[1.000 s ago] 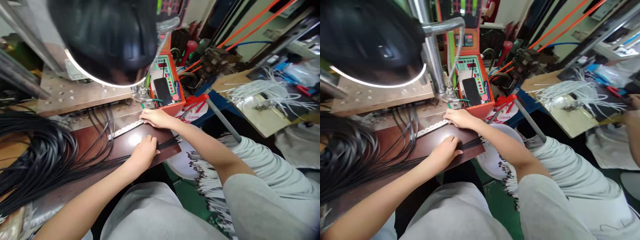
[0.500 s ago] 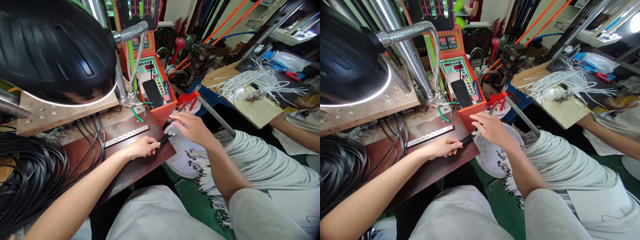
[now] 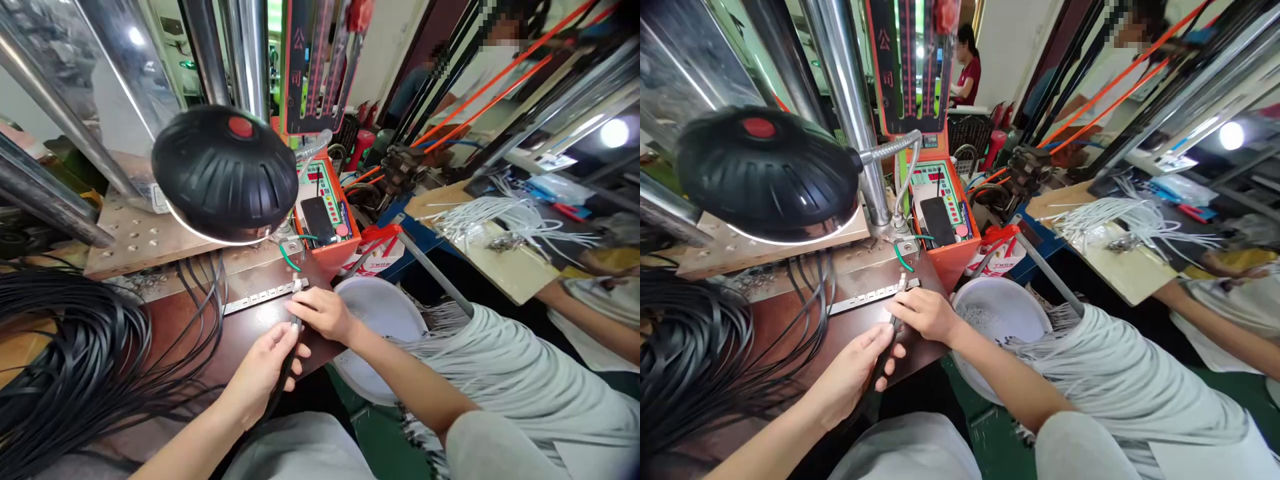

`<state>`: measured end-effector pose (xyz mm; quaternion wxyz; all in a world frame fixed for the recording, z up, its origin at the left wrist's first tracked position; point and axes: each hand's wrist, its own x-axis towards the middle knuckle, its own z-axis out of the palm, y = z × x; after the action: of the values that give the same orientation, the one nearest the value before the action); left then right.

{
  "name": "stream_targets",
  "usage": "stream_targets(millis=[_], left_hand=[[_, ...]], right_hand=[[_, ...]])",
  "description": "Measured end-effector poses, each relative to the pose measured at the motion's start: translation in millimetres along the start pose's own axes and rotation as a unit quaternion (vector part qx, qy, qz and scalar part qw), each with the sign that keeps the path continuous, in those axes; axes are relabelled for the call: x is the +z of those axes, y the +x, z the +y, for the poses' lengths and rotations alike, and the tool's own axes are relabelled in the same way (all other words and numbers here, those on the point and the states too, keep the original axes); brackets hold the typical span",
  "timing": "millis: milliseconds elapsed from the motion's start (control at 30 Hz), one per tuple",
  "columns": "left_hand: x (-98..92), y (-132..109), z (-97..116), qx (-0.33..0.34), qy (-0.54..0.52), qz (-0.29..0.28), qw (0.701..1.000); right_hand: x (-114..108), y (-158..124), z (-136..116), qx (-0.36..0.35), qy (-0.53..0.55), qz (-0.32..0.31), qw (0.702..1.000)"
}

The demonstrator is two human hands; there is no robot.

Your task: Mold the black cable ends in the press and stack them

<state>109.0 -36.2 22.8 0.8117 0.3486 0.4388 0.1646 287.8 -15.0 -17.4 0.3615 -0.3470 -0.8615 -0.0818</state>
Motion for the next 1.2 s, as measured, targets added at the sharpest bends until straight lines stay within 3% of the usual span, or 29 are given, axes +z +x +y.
stream_targets(millis=[67,100,167,233,367,467,567,633,733,833,933,1000,1067,1200], left_hand=[[-12.2,3,1,0.084,0.071,0.045,0.993],[-19.8,7,3,0.158,0.139,0.09,0.973],[-35.5,16,12,0.313,0.297,0.177,0.884],[-49.3,24,23,0.383,0.412,0.205,0.801],[-65.7,28,36,0.385,0.516,0.193,0.741],[-70.7,23,38,0.373,0.608,0.22,0.666],[-77.2,18,41,0.35,0.699,0.237,0.577],[-83.8,15,46,0.392,0.693,0.258,0.547],[-94.7,11,55,0.489,0.578,0.331,0.563],[-103.7,11,59,0.522,0.445,0.353,0.636],[-108.5,16,56,0.476,0.378,0.284,0.741],[-109.3,19,53,0.425,0.368,0.235,0.793],[-108.7,21,51,0.388,0.386,0.191,0.815],[-105.9,22,52,0.339,0.433,0.14,0.823]], right_hand=[[5,10,-4,0.006,0.032,0.02,0.999],[7,16,-7,0.021,0.054,0.036,0.998],[10,26,-14,0.057,0.1,0.069,0.991],[12,34,-20,0.076,0.133,0.095,0.984],[7,42,-21,0.03,0.065,0.069,0.995],[2,43,-14,-0.01,-0.025,0.011,1.0],[3,41,-9,0.017,-0.032,-0.013,0.999],[7,39,-9,0.074,0.014,-0.001,0.997],[13,40,-10,0.198,0.131,0.047,0.97],[22,45,-9,0.279,0.214,0.056,0.934],[31,52,-7,0.292,0.241,0.02,0.925],[34,56,-5,0.284,0.239,-0.009,0.929],[37,58,-4,0.277,0.23,-0.043,0.932],[39,60,0,0.278,0.207,-0.088,0.934]])
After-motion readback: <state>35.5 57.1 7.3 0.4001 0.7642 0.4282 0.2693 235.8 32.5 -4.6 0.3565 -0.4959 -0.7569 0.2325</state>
